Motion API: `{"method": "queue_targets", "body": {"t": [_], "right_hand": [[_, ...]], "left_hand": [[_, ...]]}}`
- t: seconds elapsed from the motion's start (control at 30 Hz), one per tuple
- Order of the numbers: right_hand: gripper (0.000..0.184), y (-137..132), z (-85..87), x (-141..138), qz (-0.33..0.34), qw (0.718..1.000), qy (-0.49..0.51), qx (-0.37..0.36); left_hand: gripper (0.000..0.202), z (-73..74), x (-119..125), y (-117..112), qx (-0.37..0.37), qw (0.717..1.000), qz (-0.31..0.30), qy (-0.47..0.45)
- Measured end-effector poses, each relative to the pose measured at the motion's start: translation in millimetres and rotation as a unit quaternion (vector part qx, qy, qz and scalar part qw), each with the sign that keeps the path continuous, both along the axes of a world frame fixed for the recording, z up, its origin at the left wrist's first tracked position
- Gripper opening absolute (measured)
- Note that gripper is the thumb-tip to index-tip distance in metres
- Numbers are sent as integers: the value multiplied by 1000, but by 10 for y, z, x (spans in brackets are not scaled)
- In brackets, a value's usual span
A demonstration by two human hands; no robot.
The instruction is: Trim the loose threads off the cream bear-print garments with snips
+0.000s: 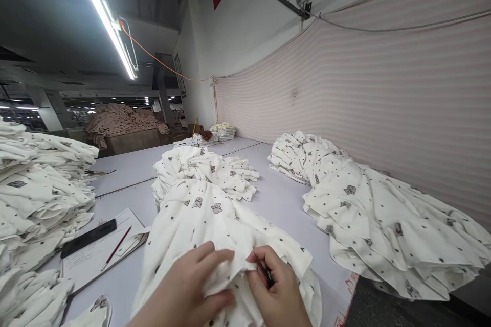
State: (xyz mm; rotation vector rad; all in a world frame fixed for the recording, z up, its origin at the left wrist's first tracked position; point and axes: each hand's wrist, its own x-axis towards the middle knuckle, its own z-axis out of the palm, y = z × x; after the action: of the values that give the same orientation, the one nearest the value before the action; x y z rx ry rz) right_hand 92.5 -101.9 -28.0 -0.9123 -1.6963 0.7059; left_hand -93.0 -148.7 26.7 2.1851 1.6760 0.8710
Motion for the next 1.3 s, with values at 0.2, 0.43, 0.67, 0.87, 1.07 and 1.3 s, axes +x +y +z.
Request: {"method": "queue_targets", "body": {"t": [0.2,0.43,0.67,0.87,1.07,1.3], "right_hand": [[7,-40,7,63,-8,1000,-5,30],[12,40,111,7,8,1000,6,17],[16,1,52,-108,34,994,32,100],[13,61,52,-182,25,996,-41,74],[24,44,168,-126,60,997,21,-49],[20,3,59,17,62,998,28,-4]], "left_hand": [[19,-264,130,5,155,983,-14,-99],[17,-204,142,59,-54,961,50,-265],[22,-31,185,120,-121,932,-15,-342],[21,-96,199,74,-114,944,7,-310],[23,-88,244,93,-86,953,26,-288],[23,-91,265,108,-136,890,15,-435]]}}
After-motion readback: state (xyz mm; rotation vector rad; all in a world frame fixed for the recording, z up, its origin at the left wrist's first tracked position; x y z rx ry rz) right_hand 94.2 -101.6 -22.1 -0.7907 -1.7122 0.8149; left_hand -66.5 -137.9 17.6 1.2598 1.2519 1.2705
